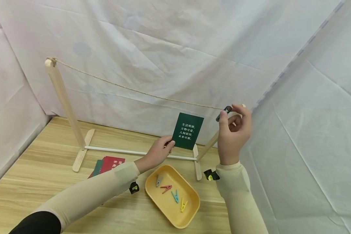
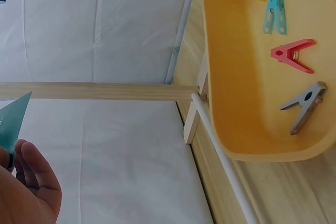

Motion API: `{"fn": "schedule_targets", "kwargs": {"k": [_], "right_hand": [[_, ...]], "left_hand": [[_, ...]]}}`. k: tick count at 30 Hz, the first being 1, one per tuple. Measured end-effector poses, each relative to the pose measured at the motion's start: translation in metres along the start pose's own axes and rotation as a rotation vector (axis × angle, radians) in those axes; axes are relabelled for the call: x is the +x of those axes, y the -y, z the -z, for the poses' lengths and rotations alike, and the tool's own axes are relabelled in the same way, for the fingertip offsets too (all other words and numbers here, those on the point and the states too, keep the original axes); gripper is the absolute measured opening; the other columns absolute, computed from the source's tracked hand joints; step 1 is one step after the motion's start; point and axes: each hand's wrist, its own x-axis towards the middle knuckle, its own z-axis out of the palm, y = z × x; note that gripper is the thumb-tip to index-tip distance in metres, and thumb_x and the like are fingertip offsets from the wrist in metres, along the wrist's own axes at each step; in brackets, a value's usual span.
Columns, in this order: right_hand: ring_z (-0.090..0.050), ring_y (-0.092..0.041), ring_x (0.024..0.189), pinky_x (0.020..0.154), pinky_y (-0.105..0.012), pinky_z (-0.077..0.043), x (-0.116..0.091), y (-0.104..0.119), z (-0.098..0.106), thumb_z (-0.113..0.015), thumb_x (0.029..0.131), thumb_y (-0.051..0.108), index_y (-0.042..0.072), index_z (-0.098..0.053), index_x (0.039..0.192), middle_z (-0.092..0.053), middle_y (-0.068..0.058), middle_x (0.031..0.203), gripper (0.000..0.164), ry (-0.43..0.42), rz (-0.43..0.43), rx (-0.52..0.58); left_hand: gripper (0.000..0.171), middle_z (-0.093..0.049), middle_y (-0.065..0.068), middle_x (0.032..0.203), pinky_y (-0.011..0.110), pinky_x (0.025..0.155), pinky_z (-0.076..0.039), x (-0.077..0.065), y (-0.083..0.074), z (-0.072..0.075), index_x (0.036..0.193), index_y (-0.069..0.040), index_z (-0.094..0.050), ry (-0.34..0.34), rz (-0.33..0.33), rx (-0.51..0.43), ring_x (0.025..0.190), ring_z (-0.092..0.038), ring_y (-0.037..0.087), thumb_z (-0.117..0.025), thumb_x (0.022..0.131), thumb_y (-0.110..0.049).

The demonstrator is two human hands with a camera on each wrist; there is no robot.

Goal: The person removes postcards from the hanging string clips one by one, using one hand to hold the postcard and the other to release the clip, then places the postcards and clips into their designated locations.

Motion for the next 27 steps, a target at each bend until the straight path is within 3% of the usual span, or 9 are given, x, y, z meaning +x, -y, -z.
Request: {"fn": "schedule_targets", "kwargs": {"k": [6,18,27], "right_hand": [[-0.047,-0.017,0.065,0.056,-0.019,-0.040,-0.005,-0.002,0.010,-0.079,0.091,-0.007,-0.014,-0.068,0.119,-0.065,-0.023,0.113,0.031,-0.063,-0.024,0.041],[-0.047,-0.016,0.064,0.050,-0.018,-0.035,-0.016,-0.007,0.023,-0.078,0.092,-0.005,-0.015,-0.068,0.118,-0.064,-0.020,0.107,0.030,-0.045,-0.046,0.044],[-0.048,-0.016,0.061,0.046,-0.017,-0.034,-0.019,-0.008,0.031,-0.077,0.092,-0.008,-0.017,-0.067,0.117,-0.062,-0.019,0.102,0.028,-0.061,-0.071,0.067]], "left_hand": [[0.030,-0.054,0.003,0.081,0.034,0.067,-0.048,-0.006,0.006,0.003,0.092,-0.012,-0.056,0.023,0.003,-0.002,0.066,-0.051,0.018,-0.048,0.119,-0.023],[0.026,-0.053,0.002,0.080,0.033,0.067,-0.047,-0.014,0.014,0.005,0.096,-0.016,-0.060,0.015,0.007,0.051,0.069,-0.051,0.017,-0.049,0.119,-0.023],[0.026,-0.054,0.003,0.081,0.034,0.067,-0.047,-0.021,0.016,0.014,0.097,-0.016,-0.060,0.004,0.015,0.028,0.069,-0.051,0.018,-0.049,0.119,-0.025]]}}
